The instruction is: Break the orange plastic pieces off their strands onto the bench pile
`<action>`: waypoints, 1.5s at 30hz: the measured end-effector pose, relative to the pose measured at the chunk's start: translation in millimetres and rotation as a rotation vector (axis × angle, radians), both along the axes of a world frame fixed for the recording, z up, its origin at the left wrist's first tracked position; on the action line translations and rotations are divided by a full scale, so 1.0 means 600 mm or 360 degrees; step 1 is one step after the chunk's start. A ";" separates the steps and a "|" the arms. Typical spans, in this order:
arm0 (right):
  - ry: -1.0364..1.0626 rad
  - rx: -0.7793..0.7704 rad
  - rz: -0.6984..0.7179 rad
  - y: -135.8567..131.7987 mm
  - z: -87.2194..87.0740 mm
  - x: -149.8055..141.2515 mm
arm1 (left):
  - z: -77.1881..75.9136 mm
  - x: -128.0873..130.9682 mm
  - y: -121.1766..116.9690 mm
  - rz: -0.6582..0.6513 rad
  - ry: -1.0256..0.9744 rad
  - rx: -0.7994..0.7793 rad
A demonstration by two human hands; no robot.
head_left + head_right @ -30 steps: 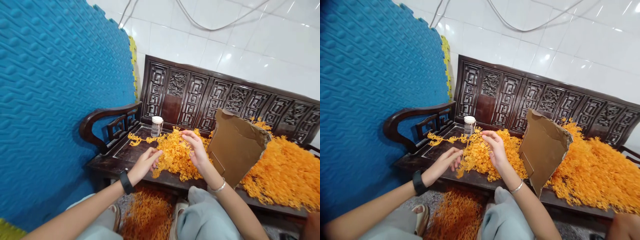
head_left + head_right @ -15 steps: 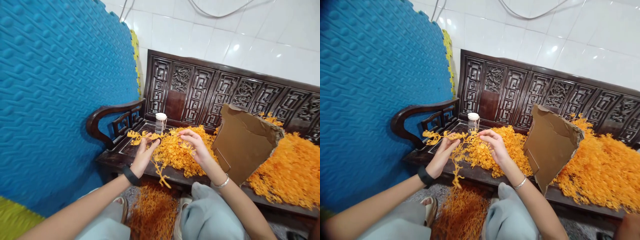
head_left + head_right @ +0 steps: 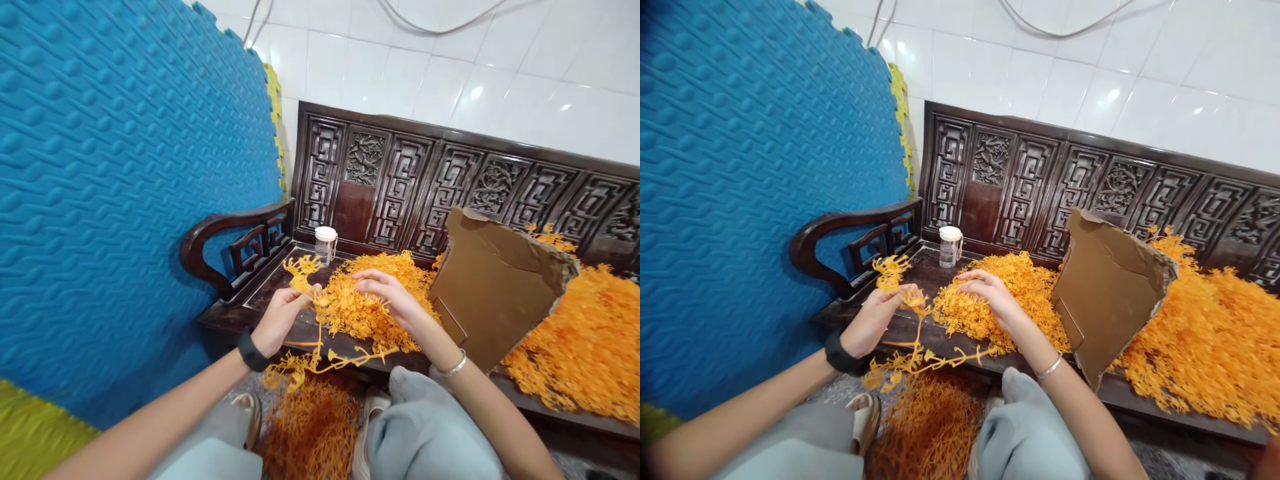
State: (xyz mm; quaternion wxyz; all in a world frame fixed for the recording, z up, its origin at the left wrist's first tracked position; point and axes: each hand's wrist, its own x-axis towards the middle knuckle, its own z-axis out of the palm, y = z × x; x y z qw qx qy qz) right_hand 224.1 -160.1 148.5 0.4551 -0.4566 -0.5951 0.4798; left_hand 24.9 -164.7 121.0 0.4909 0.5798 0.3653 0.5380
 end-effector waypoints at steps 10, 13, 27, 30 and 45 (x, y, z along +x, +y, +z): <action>-0.0027 0.0077 0.0220 0.004 -0.016 -0.001 | -0.007 -0.013 -0.018 -0.0410 0.0792 0.0027; 0.0049 0.0055 0.0333 -0.003 -0.008 -0.004 | -0.012 -0.015 -0.019 -0.0384 0.0911 0.0106; -0.0527 0.0466 0.0529 -0.022 0.005 -0.010 | -0.025 -0.009 -0.028 -0.0125 0.1687 0.1016; -0.0510 0.0503 0.0515 -0.029 0.009 -0.013 | -0.025 -0.007 -0.033 -0.0007 0.1913 0.1413; -0.0646 0.0498 0.0542 -0.029 0.011 -0.010 | -0.011 -0.009 -0.019 -0.0045 0.1485 0.0415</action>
